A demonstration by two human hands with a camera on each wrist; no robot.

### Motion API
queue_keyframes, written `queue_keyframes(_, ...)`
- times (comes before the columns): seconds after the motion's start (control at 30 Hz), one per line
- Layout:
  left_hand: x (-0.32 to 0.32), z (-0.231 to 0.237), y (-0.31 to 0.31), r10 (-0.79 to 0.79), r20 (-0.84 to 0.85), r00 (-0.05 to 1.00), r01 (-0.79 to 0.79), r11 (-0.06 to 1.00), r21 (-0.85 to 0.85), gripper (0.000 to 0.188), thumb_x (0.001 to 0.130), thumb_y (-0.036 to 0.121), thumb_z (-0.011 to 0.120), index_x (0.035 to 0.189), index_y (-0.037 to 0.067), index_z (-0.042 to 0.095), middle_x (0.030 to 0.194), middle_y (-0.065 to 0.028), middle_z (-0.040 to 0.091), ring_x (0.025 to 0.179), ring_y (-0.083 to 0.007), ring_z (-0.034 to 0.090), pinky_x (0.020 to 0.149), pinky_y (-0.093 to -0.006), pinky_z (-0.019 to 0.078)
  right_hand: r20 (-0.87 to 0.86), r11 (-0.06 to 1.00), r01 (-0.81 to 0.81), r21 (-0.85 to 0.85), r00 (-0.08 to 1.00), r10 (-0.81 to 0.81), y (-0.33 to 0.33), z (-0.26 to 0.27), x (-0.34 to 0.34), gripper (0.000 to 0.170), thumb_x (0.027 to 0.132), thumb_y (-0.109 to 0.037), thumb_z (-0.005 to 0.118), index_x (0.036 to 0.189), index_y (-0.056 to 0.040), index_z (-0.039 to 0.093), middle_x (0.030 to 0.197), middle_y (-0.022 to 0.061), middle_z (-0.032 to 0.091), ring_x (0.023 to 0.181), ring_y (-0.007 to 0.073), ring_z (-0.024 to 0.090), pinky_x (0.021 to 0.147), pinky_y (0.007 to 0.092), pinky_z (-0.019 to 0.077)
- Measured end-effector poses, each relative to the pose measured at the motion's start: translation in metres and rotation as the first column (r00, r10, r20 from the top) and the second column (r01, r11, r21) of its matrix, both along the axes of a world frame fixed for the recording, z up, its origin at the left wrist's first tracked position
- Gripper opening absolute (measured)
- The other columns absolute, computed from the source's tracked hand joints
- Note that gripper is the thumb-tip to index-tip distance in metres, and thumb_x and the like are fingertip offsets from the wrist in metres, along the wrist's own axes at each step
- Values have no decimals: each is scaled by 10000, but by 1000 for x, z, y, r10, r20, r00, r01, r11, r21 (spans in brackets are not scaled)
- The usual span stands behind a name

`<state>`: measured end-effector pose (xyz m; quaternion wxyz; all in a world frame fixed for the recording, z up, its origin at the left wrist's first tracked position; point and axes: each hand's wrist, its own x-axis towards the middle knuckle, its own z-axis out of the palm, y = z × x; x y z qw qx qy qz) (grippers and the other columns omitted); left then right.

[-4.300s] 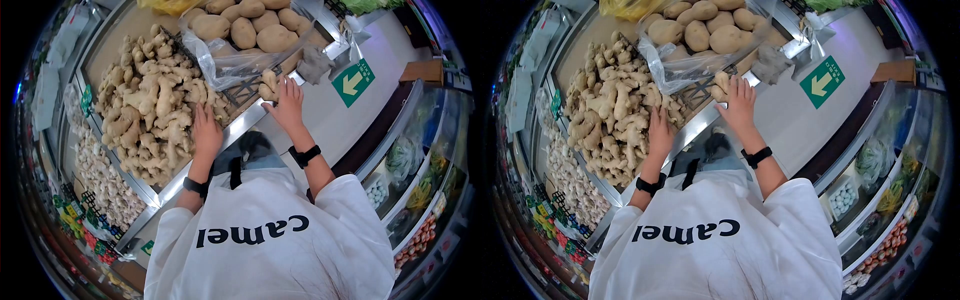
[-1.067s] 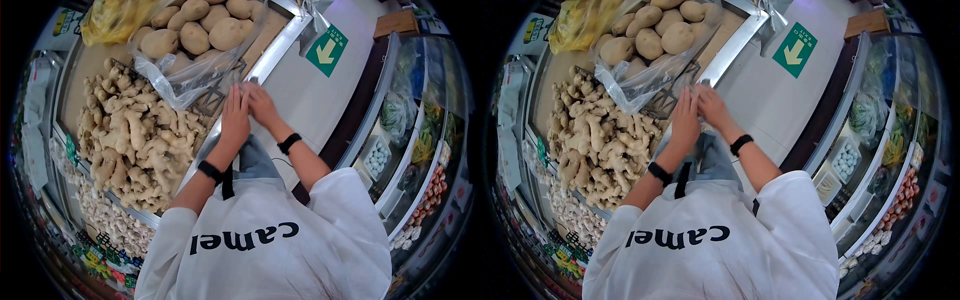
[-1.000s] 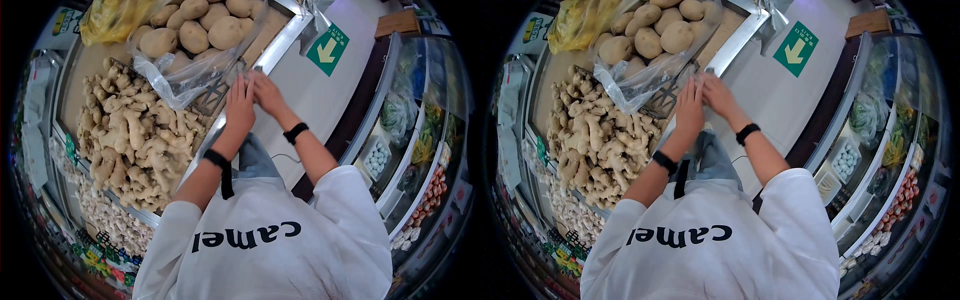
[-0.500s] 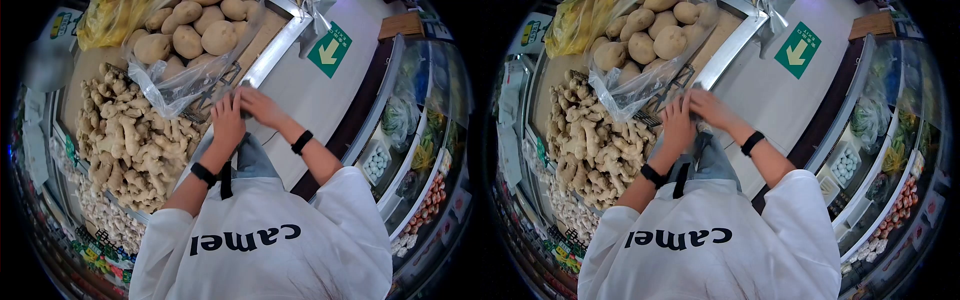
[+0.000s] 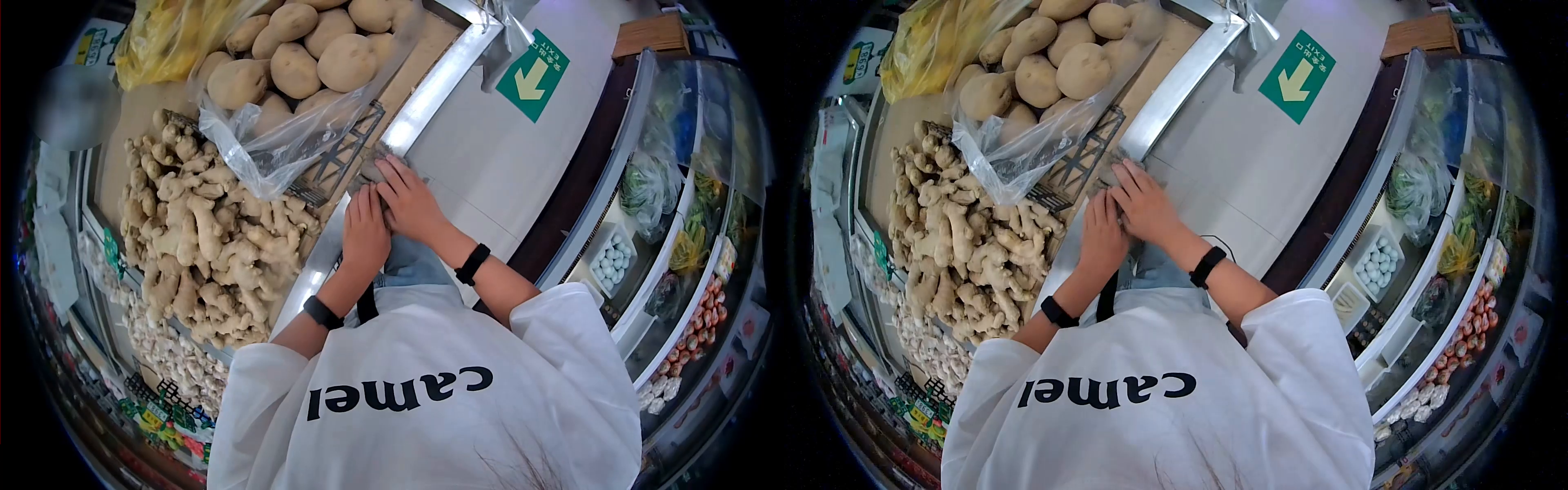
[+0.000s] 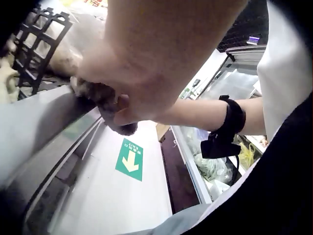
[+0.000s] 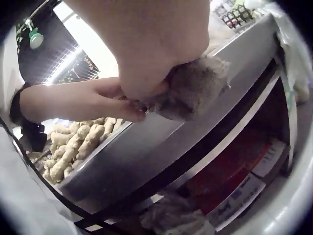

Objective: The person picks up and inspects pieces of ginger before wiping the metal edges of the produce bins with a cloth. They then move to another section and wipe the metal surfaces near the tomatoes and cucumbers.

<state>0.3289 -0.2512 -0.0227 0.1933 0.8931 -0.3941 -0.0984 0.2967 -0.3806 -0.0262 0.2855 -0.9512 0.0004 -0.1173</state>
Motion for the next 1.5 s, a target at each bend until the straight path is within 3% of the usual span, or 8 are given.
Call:
queue_keyframes(0.33, 22, -12, -78, 49, 105, 993, -33, 988, -152, 619, 736, 49, 578, 1275, -104, 316, 1297, -233, 342, 1232, -386, 321, 1047, -435, 254, 126, 986, 167, -26, 979, -162, -61, -8, 38, 171, 742, -75, 563, 905, -28, 537, 1223, 133, 504, 1173, 355, 419, 954, 411, 384)
queue_keyframes(0.47, 9, -23, -39, -91, 194, 977, 66, 989, 130, 608, 777, 47, 543, 1309, -108, 292, 1369, -256, 288, 1290, -377, 272, 1071, -408, 239, 190, 982, 187, 7, 964, -185, -26, -20, 22, 151, 772, -87, 555, 906, -23, 532, 1229, 130, 505, 1178, 354, 417, 958, 410, 379)
queue_keyframes(0.67, -36, 3, 67, -174, 0, 985, 157, 891, 427, 609, 813, 87, 521, 1299, -156, 247, 1388, -304, 220, 1288, -451, 231, 1067, -448, 237, 226, 972, 136, 189, 958, -178, 75, -43, -18, 168, 779, -104, 558, 922, -16, 564, 1255, 125, 487, 1244, 316, 373, 1017, 437, 338)
queue_keyframes(0.83, -48, -2, 82, -237, 87, 967, 185, 900, 394, 719, 840, 165, 527, 1319, -192, 128, 1373, -396, 121, 1307, -500, 137, 1089, -491, 162, 305, 977, -34, 208, 952, -32, 78, -57, -28, 235, 776, -134, 571, 988, -33, 585, 1257, 100, 489, 1272, 285, 343, 1063, 398, 302)
queue_keyframes(1.13, -30, -24, 47, -340, 194, 920, 310, 935, 171, 772, 788, 157, 547, 1338, -165, 110, 1390, -370, 119, 1310, -498, 119, 1088, -519, 127, 303, 899, 347, 268, 855, -420, 78, -70, -16, 204, 812, -167, 566, 939, -21, 502, 1381, 134, 332, 1329, 345, 233, 1061, 420, 320)
queue_keyframes(1.27, -27, -12, 90, -380, 99, 920, 366, 921, 136, 742, 775, 117, 528, 1349, -140, 133, 1395, -344, 159, 1313, -478, 145, 1092, -494, 143, 182, 787, 448, 425, 809, -559, 130, -61, -29, 152, 852, -130, 533, 923, -5, 482, 1451, 174, 199, 1350, 392, 157, 1007, 423, 389)
queue_keyframes(1.43, -58, -3, 180, -385, -2, 923, 381, 914, 140, 800, 787, 151, 573, 1375, -93, 89, 1421, -327, 106, 1330, -467, 105, 1088, -501, 123, 168, 802, 366, 472, 856, -489, 217, -60, -67, 120, 875, -102, 497, 960, -19, 484, 1479, 151, 140, 1355, 387, 145, 1004, 406, 391)
queue_keyframes(1.5, -69, 0, 201, -353, -48, 934, 357, 922, 151, 811, 785, 153, 578, 1379, -88, 83, 1426, -326, 87, 1336, -462, 87, 1089, -502, 109, 103, 741, 289, 606, 895, -433, 240, -60, -77, 243, 881, -89, 484, 1116, -28, 469, 1485, 141, 121, 1361, 369, 139, 1018, 402, 377)
